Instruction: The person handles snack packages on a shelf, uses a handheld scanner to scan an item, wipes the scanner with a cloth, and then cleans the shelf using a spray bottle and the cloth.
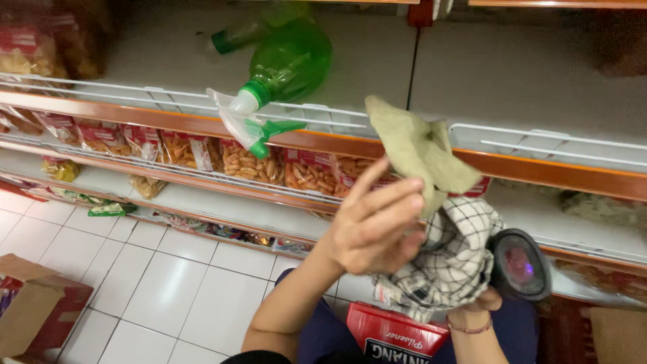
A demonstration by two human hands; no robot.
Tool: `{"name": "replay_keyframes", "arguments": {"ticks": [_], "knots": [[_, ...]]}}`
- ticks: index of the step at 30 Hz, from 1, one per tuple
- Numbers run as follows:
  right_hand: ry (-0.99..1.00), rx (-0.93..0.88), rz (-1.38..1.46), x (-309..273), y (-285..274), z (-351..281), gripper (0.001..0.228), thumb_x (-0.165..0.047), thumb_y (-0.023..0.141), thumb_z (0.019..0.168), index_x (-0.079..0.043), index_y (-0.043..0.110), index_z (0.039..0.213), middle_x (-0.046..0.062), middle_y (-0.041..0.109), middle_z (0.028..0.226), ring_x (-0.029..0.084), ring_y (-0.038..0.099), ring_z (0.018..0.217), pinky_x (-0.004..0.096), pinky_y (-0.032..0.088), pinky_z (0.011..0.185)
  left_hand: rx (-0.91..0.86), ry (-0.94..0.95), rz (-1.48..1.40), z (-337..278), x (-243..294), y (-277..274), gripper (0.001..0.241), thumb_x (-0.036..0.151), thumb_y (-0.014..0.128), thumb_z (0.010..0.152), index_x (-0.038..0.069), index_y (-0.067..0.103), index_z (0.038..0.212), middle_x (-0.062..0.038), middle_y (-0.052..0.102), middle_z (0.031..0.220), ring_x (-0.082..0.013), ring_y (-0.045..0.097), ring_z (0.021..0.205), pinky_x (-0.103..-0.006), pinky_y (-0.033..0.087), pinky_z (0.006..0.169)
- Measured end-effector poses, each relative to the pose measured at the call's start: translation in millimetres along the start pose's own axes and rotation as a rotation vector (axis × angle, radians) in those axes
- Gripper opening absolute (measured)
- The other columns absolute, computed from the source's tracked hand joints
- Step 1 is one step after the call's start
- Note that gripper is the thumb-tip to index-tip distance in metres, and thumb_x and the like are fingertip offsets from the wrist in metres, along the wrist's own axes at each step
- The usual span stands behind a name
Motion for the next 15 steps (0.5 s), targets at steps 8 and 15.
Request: {"name": "replay_keyframes", "arguments": {"ticks": [8,15], "knots": [[0.086,-0.084,0.058,18.2,18.2,14.5,0.046,-0.02,0.069,0.087,0.002,0.055,0.126,0.016,0.063,0.122,0.029,0.061,0.116,0.043,0.047,0.104,-0.05,-0.136,-0.384,-42.5,53.7,12.6,0.032,0.009,0.085,0.086,-0.009,0.071,0.109,-0.018,0.069,0.12,-0.0314,0.072,0.109,-0.0433,0.056,0.09],[0.187,-0.124,0.076,43.0,36.4,14.6,0.049,-0.021,0.068,0.088,0.002,0.054,0.128,0.016,0.062,0.125,0.029,0.06,0.118,0.043,0.046,0.106,-0.106,-0.559,-0.625,-83.4,49.1,-14.0,0.025,0.015,0.074,0.095,0.001,0.072,0.114,-0.014,0.07,0.119,-0.0273,0.071,0.108,-0.0328,0.058,0.093]]}}
Point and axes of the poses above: each hand's wrist, its own z-axis towards the middle knuckle, its own y-axis out of the palm, x = y × z, the point moved 6 cm from there along z, towards the middle knuckle
